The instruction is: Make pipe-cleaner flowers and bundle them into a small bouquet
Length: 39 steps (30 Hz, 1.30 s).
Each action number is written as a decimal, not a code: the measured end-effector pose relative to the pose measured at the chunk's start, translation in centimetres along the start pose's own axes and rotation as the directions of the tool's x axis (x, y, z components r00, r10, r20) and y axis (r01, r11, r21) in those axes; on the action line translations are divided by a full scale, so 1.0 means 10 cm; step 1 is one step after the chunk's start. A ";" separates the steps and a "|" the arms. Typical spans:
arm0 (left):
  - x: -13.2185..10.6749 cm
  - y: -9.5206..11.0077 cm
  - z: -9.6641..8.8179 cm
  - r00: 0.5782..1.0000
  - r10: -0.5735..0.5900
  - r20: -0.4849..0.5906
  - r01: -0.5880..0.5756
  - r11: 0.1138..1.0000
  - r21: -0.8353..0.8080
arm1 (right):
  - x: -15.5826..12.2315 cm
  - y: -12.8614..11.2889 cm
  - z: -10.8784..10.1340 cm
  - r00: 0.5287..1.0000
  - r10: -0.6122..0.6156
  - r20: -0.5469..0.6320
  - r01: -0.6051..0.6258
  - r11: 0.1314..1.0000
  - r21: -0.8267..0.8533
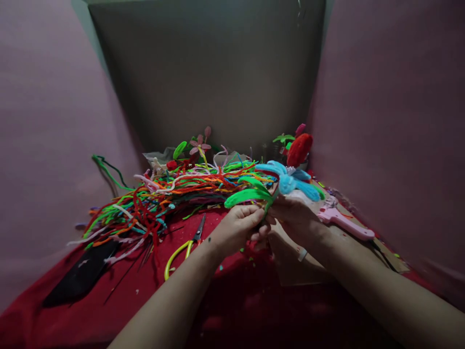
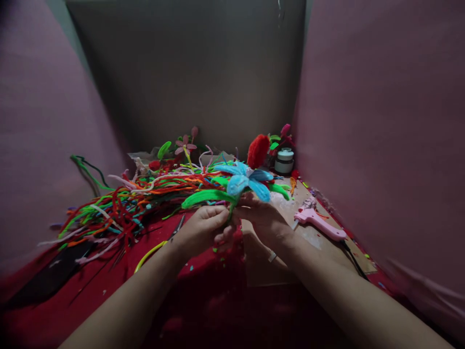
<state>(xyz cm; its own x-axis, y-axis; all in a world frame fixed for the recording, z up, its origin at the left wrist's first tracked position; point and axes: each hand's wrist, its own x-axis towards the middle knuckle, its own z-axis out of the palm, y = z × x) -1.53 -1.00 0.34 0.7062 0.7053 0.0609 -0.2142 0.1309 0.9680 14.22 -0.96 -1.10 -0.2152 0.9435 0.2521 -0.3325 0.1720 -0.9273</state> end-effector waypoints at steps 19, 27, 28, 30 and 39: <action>0.11 -0.04 -0.04 0.807 0.256 -0.532 -0.207 0.966 0.152 | 0.32 -0.05 0.12 0.935 -0.345 0.084 0.333 0.771 -0.542; 0.12 -0.09 0.02 0.802 0.246 -0.544 -0.260 0.964 0.051 | 0.29 0.03 0.08 0.795 -0.591 0.138 0.520 0.545 -0.658; 0.11 -0.08 0.03 0.810 0.238 -0.535 -0.275 0.961 0.012 | 0.28 0.03 0.09 0.779 -0.609 0.149 0.535 0.523 -0.663; 0.09 -0.06 0.04 0.841 0.217 -0.495 -0.293 0.953 -0.080 | 0.28 0.03 0.10 0.765 -0.628 0.147 0.545 0.508 -0.667; 0.04 -0.06 -0.09 0.989 0.113 -0.098 -0.140 0.935 -0.326 | 0.29 0.06 0.02 0.969 -0.184 0.165 0.216 0.954 -0.208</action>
<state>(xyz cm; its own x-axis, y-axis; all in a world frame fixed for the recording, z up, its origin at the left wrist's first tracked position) -1.70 -0.15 -0.42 0.6080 0.7803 0.1462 -0.5191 0.2513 0.8170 13.24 1.86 -0.92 -0.2994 0.8357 0.4603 -0.1726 0.4271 -0.8876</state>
